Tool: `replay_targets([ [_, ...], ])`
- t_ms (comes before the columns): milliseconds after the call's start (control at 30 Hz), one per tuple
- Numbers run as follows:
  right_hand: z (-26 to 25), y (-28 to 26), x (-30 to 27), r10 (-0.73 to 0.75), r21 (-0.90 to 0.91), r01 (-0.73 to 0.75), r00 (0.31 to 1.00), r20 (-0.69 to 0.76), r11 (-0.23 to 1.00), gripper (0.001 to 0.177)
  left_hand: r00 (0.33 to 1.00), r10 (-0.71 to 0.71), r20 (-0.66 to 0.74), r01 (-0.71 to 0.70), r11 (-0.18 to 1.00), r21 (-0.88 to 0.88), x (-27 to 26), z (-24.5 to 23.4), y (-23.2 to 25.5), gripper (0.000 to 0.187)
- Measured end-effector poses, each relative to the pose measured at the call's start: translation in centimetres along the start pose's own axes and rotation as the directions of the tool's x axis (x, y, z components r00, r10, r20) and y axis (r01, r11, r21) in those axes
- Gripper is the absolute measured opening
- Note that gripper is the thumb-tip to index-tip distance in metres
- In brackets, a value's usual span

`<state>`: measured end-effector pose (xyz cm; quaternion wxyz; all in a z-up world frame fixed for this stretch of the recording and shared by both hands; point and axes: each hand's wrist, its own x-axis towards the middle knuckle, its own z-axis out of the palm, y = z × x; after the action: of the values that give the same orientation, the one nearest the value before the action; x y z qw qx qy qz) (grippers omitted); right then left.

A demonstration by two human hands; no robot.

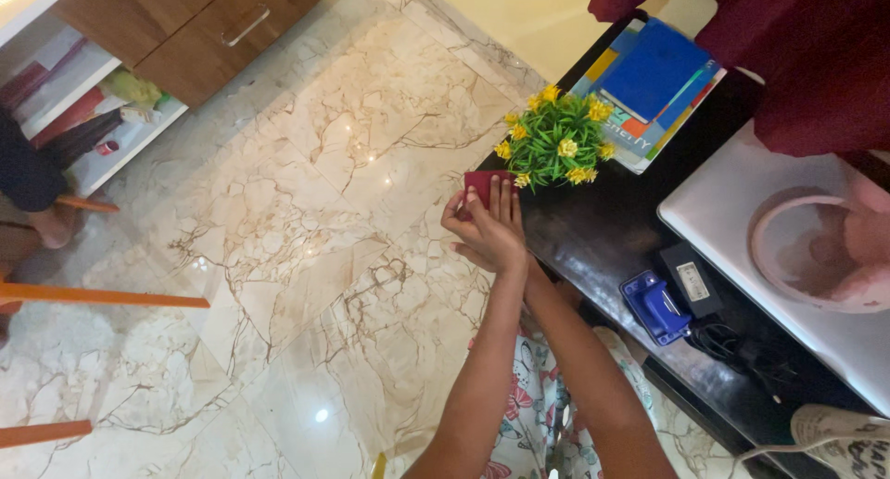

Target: The person wipes a small black table with a red cloth, moving a potted plant and a blue stapler aside to clean underneath. They then wipe a pink plush headband and return the items to the table.

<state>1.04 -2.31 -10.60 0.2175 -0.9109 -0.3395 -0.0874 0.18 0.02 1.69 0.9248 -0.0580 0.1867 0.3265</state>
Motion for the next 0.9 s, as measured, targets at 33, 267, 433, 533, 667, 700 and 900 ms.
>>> replay_targets([
  [33, 0.6, 0.5, 0.5, -0.017, -0.097, 0.017, 1.0, 0.002, 0.995, 0.091, 0.996, 0.072, -0.045, -0.063, 0.983, 0.172, 0.1, 0.3, -0.1, 0.041],
  [267, 1.2, 1.7, -1.1, -0.051, -0.35, 0.064, 0.998, 0.046, 0.934, 0.068, 0.989, 0.144, 0.022, -0.141, 0.907, 0.396, -0.7, -1.7, -0.6, 0.02],
  [433, -4.9, 0.2, -5.9, 0.16, -0.262, -0.091, 0.954, 0.254, 0.961, 0.099, 0.871, 0.262, 0.415, -0.481, 0.283, 0.83, -3.5, -6.0, -0.2, 0.021],
  [533, -9.2, -0.6, -8.9, 0.3, -0.364, -0.181, 0.905, 0.303, 0.913, 0.101, 0.858, 0.189, 0.478, -0.51, 0.191, 0.839, -5.7, -7.8, 0.0, 0.019],
  [667, -11.8, -0.7, -12.8, 0.536, -0.371, -0.399, 0.725, 0.431, 0.838, 0.104, 0.891, 0.053, 0.451, -0.454, 0.109, 0.884, -9.8, -9.7, 0.7, 0.014],
  [700, -11.9, -0.5, -14.0, 0.559, -0.389, -0.419, 0.729, 0.395, 0.821, 0.1, 0.891, 0.03, 0.454, -0.455, 0.065, 0.888, -10.9, -10.1, 0.9, 0.013],
  [900, -9.1, 1.0, -19.5, 0.476, -0.345, -0.413, 0.871, 0.121, 0.843, 0.083, 0.89, -0.125, 0.438, -0.444, -0.023, 0.896, -15.0, -11.1, 1.1, 0.015],
])
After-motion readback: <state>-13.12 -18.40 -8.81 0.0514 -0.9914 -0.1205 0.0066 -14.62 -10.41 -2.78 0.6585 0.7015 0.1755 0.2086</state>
